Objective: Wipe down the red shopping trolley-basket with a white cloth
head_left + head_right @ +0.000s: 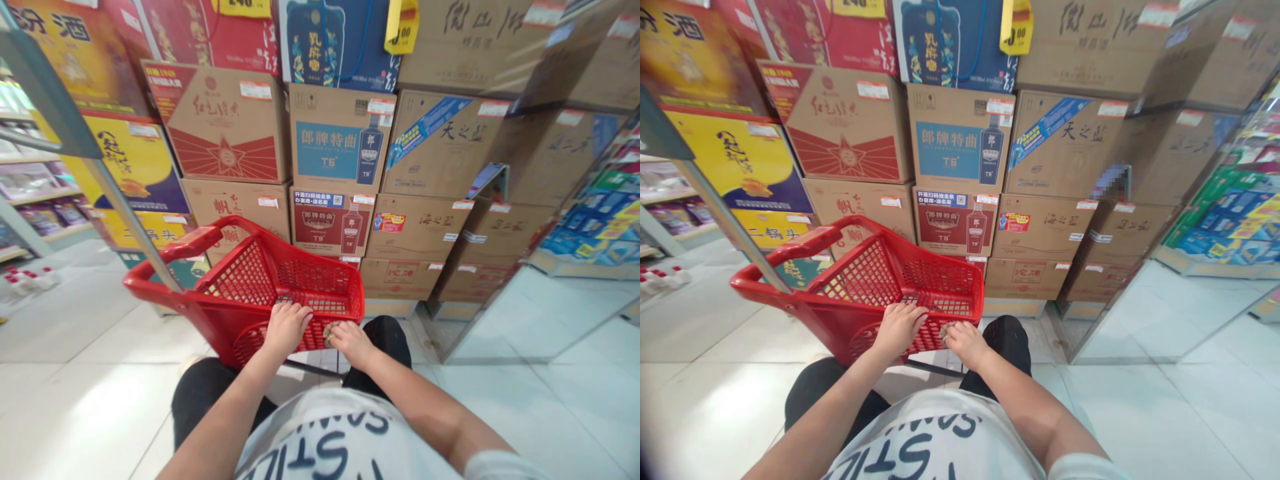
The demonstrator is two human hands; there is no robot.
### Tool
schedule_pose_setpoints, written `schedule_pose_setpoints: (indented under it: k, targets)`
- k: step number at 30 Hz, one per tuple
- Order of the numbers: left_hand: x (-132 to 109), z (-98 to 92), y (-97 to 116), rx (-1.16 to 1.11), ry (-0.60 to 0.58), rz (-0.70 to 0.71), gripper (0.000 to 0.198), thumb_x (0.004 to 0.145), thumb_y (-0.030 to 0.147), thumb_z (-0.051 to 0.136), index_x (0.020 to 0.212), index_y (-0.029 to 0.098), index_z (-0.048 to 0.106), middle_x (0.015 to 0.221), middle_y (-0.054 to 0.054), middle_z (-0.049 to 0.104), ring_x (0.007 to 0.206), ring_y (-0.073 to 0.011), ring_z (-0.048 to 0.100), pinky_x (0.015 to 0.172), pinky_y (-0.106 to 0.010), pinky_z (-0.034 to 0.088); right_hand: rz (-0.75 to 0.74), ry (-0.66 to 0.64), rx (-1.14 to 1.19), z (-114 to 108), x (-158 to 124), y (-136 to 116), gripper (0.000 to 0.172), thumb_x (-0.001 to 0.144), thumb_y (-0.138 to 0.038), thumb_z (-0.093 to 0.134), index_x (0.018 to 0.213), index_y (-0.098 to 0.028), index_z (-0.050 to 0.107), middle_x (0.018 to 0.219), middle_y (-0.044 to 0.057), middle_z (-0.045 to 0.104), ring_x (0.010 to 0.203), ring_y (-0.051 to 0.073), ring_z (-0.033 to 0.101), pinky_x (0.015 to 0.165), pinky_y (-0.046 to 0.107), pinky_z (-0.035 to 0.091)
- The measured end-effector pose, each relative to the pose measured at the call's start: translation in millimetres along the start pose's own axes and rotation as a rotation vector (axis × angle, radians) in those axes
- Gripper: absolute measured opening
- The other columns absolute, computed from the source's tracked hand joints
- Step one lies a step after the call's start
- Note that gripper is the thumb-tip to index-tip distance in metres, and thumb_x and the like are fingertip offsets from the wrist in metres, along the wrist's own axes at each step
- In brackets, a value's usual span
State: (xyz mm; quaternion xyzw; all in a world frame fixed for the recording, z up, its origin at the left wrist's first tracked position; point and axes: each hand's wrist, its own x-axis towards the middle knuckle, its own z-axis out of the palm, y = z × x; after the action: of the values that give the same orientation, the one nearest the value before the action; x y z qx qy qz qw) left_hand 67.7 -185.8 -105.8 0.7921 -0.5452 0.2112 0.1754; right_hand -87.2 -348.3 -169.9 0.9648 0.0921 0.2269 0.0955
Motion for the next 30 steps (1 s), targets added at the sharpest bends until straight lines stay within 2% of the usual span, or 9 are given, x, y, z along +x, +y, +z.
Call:
schedule_pose_setpoints:
  k: [2, 6, 10, 14, 19, 23, 26, 30]
  targets:
    - [0.0, 0.3, 1.7, 0.004, 0.014, -0.003, 0.025, 0.092, 0.034, 0.041, 0.094, 0.027, 0.064, 0.080, -0.003, 0.062, 0.079, -0.0211, 0.053, 0.079, -0.039, 0.032, -0.015, -0.001, -0.001, -1.2, -0.5, -0.8, 0.014, 0.093, -0.022, 0.050, 0.088, -0.019, 0.063, 0.096, 0.006, 0.061, 0.090, 0.019, 0.048, 0.074, 0.032, 0.038]
    - [-0.1, -0.1, 5.6, 0.006, 0.022, 0.012, 0.025, 0.093, 0.034, 0.040, 0.096, 0.027, 0.064, 0.081, -0.003, 0.062, 0.082, -0.0213, 0.053, 0.082, -0.039, 0.032, 0.011, 0.010, -0.012, -1.9, -3.5, 0.2, 0.015, 0.094, -0.021, 0.047, 0.096, -0.018, 0.062, 0.104, 0.007, 0.060, 0.097, 0.020, 0.047, 0.079, 0.034, 0.037]
    - [0.6, -0.5, 6.8, 0.025, 0.014, 0.015, 0.026, 0.093, 0.035, 0.039, 0.097, 0.027, 0.063, 0.082, -0.003, 0.061, 0.082, -0.0214, 0.052, 0.083, -0.039, 0.032, -0.011, -0.013, -0.005, -0.4, -7.4, 2.5, 0.015, 0.092, -0.021, 0.052, 0.084, -0.018, 0.064, 0.092, 0.006, 0.062, 0.089, 0.019, 0.048, 0.075, 0.033, 0.037]
    - [1.1, 0.9, 6.2, 0.024, 0.021, 0.015, 0.025, 0.093, 0.034, 0.039, 0.097, 0.026, 0.063, 0.081, -0.004, 0.061, 0.082, -0.0214, 0.052, 0.084, -0.039, 0.032, 0.011, -0.017, -0.005, 0.8, -7.6, 2.7, 0.015, 0.093, -0.020, 0.050, 0.092, -0.017, 0.064, 0.099, 0.008, 0.061, 0.098, 0.021, 0.047, 0.079, 0.034, 0.037]
    - [1.2, 4.3, 5.6, 0.007, 0.023, 0.014, 0.026, 0.093, 0.033, 0.038, 0.098, 0.026, 0.063, 0.083, -0.004, 0.062, 0.085, -0.0218, 0.053, 0.085, -0.040, 0.033, -0.016, -0.050, 0.006, 1.3, -9.3, 2.9, 0.014, 0.091, -0.023, 0.054, 0.083, -0.019, 0.065, 0.093, 0.006, 0.063, 0.092, 0.019, 0.049, 0.074, 0.032, 0.039]
    - [1.7, 7.1, 5.9, -0.001, 0.024, 0.024, 0.026, 0.093, 0.033, 0.039, 0.098, 0.026, 0.063, 0.084, -0.004, 0.062, 0.086, -0.0220, 0.053, 0.087, -0.040, 0.032, 0.045, -0.035, 0.000, -0.8, -15.0, 4.8, 0.015, 0.092, -0.021, 0.050, 0.092, -0.018, 0.065, 0.099, 0.007, 0.062, 0.093, 0.020, 0.049, 0.075, 0.033, 0.039]
    - [1.4, 7.8, 6.0, -0.010, 0.029, 0.017, 0.026, 0.093, 0.033, 0.039, 0.097, 0.026, 0.063, 0.083, -0.004, 0.062, 0.084, -0.0219, 0.053, 0.087, -0.041, 0.032, 0.061, -0.032, 0.009, -4.3, -20.9, 6.0, 0.013, 0.090, -0.021, 0.054, 0.084, -0.019, 0.065, 0.092, 0.006, 0.063, 0.086, 0.019, 0.049, 0.071, 0.032, 0.040]
    - [-2.2, 4.5, 6.9, -0.049, 0.037, -0.007, 0.025, 0.092, 0.035, 0.041, 0.095, 0.026, 0.064, 0.083, -0.003, 0.063, 0.085, -0.0211, 0.053, 0.090, -0.041, 0.032, 0.087, 0.013, 0.017, -14.3, -26.2, 4.4, 0.015, 0.093, -0.020, 0.049, 0.094, -0.018, 0.064, 0.097, 0.007, 0.063, 0.093, 0.020, 0.049, 0.080, 0.034, 0.040]
